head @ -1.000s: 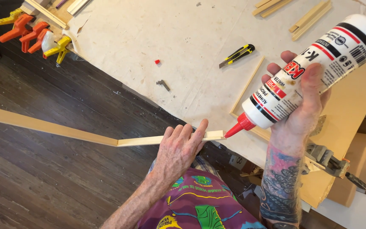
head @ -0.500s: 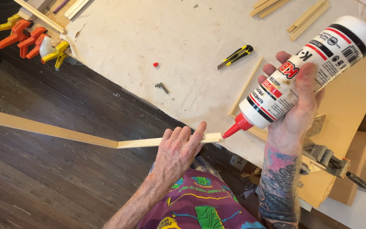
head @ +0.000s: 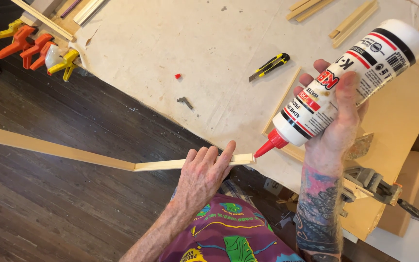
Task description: Assembling a wooden frame by applying wood glue to the joints and pressing the pieces together.
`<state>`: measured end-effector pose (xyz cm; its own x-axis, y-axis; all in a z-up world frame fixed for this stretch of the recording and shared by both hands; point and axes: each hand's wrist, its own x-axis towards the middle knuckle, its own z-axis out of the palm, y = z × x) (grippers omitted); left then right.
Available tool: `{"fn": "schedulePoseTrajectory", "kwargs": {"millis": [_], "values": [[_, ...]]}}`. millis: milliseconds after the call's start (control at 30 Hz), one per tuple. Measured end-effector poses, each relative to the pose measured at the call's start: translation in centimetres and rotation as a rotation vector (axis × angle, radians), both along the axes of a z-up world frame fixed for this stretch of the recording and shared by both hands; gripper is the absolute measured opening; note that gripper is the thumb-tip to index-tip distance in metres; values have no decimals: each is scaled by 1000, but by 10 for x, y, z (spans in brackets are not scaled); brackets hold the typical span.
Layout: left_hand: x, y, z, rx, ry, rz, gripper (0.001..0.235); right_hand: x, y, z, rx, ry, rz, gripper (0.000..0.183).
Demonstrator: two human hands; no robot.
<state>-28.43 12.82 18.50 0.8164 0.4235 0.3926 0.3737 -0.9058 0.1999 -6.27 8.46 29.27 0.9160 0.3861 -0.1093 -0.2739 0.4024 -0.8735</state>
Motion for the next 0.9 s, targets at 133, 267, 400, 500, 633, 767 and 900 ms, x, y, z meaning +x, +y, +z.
{"fn": "schedulePoseTrajectory", "kwargs": {"millis": [133, 267, 400, 500, 633, 767, 900], "values": [[1, 2, -2, 23, 3, 11, 38, 8, 6, -9, 43, -28, 40, 69], [-6, 8, -7, -33, -11, 28, 36, 35, 47, -28, -70, -384, 156, 52], [-24, 16, -8, -99, 17, 84, 42, 106, 122, -104, -310, -190, 483, 25], [-41, 24, -18, -145, 39, 147, 50, 110, 163, -137, -1054, -773, 735, 81], [-56, 32, -20, -154, 25, 210, 41, 99, 212, -237, -1471, -1469, 1027, 113], [-64, 39, -26, -175, 51, 257, 43, 101, 285, -317, -1781, -2222, 575, 28], [-75, 41, -26, -168, 58, 330, 41, 56, 323, -316, -2139, -2444, 865, 100]]}}
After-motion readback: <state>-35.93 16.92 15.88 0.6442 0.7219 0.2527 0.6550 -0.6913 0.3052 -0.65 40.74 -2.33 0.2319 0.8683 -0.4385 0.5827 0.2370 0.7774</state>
